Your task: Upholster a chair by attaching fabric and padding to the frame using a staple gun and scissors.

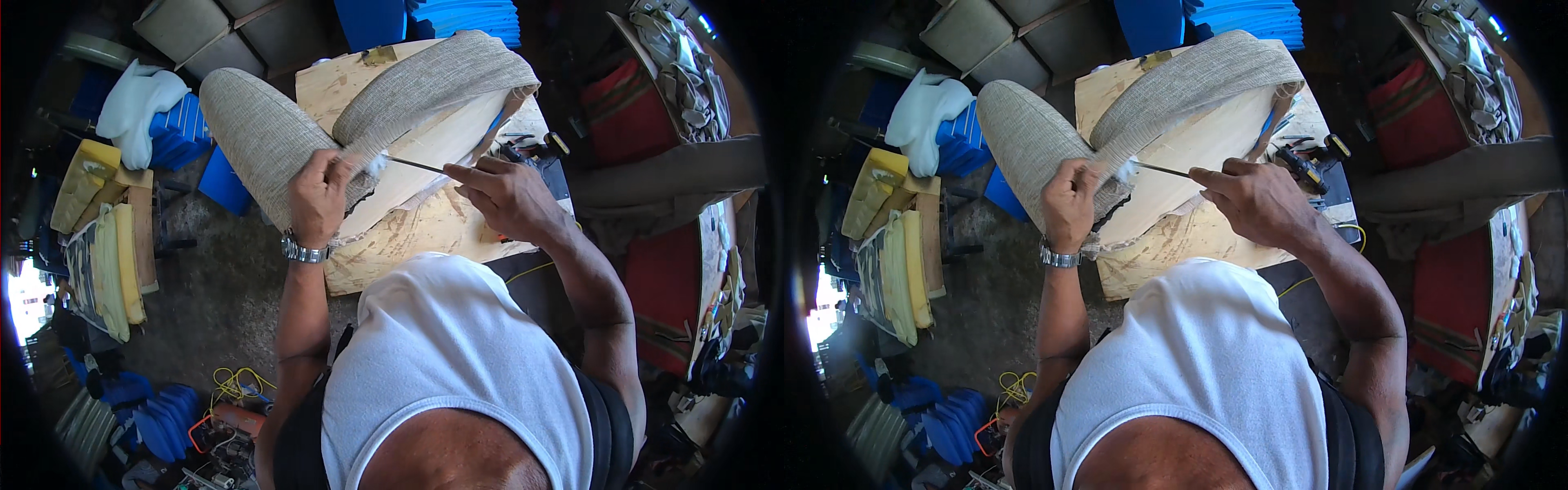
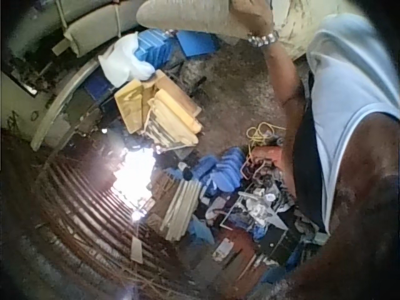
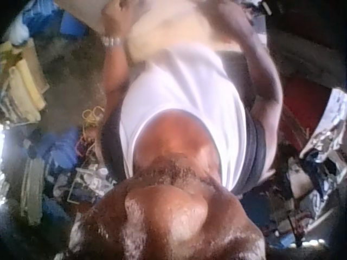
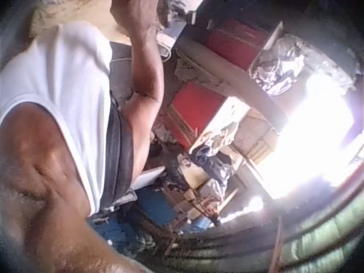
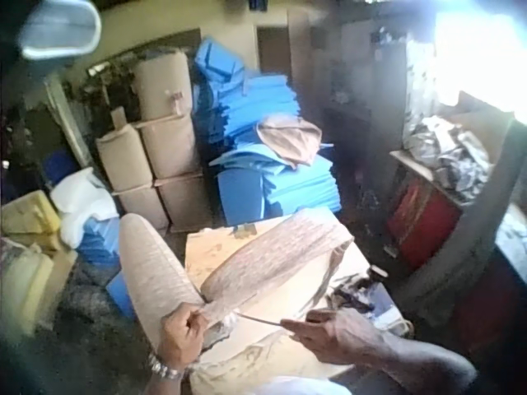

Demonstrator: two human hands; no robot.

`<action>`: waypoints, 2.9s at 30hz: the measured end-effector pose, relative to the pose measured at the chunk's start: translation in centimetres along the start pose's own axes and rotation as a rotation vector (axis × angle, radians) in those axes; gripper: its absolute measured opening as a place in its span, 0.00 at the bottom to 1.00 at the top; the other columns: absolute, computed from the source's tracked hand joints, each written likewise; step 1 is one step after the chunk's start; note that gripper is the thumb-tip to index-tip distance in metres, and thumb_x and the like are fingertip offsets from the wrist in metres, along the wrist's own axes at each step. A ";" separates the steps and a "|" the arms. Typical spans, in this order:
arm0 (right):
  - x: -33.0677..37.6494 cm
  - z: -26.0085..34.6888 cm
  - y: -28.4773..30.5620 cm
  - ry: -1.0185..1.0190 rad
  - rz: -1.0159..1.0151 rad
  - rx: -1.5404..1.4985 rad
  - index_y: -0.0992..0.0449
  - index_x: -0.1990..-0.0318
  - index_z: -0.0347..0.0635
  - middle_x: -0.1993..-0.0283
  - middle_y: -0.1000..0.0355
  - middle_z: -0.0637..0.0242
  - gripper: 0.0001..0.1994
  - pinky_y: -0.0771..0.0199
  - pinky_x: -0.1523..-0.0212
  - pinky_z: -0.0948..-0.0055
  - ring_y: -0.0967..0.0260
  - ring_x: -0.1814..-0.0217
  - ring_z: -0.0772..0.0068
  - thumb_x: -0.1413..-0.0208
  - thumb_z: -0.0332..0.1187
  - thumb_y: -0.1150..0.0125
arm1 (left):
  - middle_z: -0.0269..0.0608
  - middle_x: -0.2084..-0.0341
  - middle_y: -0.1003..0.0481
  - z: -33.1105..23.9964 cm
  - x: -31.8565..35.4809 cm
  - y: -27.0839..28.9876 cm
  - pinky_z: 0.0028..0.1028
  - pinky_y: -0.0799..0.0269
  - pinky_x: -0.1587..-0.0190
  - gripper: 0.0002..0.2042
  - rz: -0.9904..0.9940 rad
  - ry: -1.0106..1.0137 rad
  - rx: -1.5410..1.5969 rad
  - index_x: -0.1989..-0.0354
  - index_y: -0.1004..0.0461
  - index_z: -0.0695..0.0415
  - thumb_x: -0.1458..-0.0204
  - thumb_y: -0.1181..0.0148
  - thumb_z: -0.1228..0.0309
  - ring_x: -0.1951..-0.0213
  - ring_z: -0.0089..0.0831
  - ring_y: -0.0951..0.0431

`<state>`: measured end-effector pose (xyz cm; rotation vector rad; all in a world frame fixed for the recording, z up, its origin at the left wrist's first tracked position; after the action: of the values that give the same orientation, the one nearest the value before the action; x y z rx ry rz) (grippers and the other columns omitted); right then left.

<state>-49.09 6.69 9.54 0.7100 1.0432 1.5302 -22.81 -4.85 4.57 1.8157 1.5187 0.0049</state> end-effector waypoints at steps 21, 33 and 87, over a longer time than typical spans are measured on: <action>-7.6 4.1 5.1 0.112 0.406 0.225 0.24 0.45 0.41 0.68 0.27 0.61 0.19 0.26 0.72 0.63 0.25 0.69 0.62 0.46 0.27 0.37 | 0.32 0.81 0.32 0.8 3.6 -0.2 0.31 0.29 0.76 0.10 0.234 -0.511 -0.037 0.77 0.30 0.52 0.57 0.33 0.64 0.77 0.29 0.27; -2.7 6.1 1.3 0.052 0.281 0.363 0.31 0.38 0.39 0.64 0.32 0.59 0.26 0.26 0.71 0.63 0.27 0.69 0.62 0.48 0.24 0.42 | 0.30 0.84 0.34 0.4 3.5 -1.5 0.31 0.31 0.76 0.10 0.275 -0.578 -0.168 0.81 0.32 0.50 0.56 0.36 0.67 0.77 0.27 0.29; -3.9 3.9 -14.7 -0.441 -0.315 -0.776 0.22 0.69 0.37 0.78 0.27 0.53 0.20 0.29 0.70 0.63 0.28 0.76 0.64 0.34 0.45 0.47 | 0.42 0.64 0.22 1.1 0.2 2.8 0.38 0.27 0.60 0.14 0.193 -0.593 -0.269 0.62 0.22 0.57 0.54 0.31 0.63 0.61 0.42 0.23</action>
<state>-38.30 4.02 -1.57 0.2851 0.1711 1.2752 -19.92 -5.28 5.22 1.5546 0.8796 -0.2078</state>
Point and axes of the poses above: each hand's wrist, its own x-axis away from the middle knuckle, its own y-axis out of the back of the hand, z = x × y, the point moved 1 cm from there along -x, towards the middle knuckle
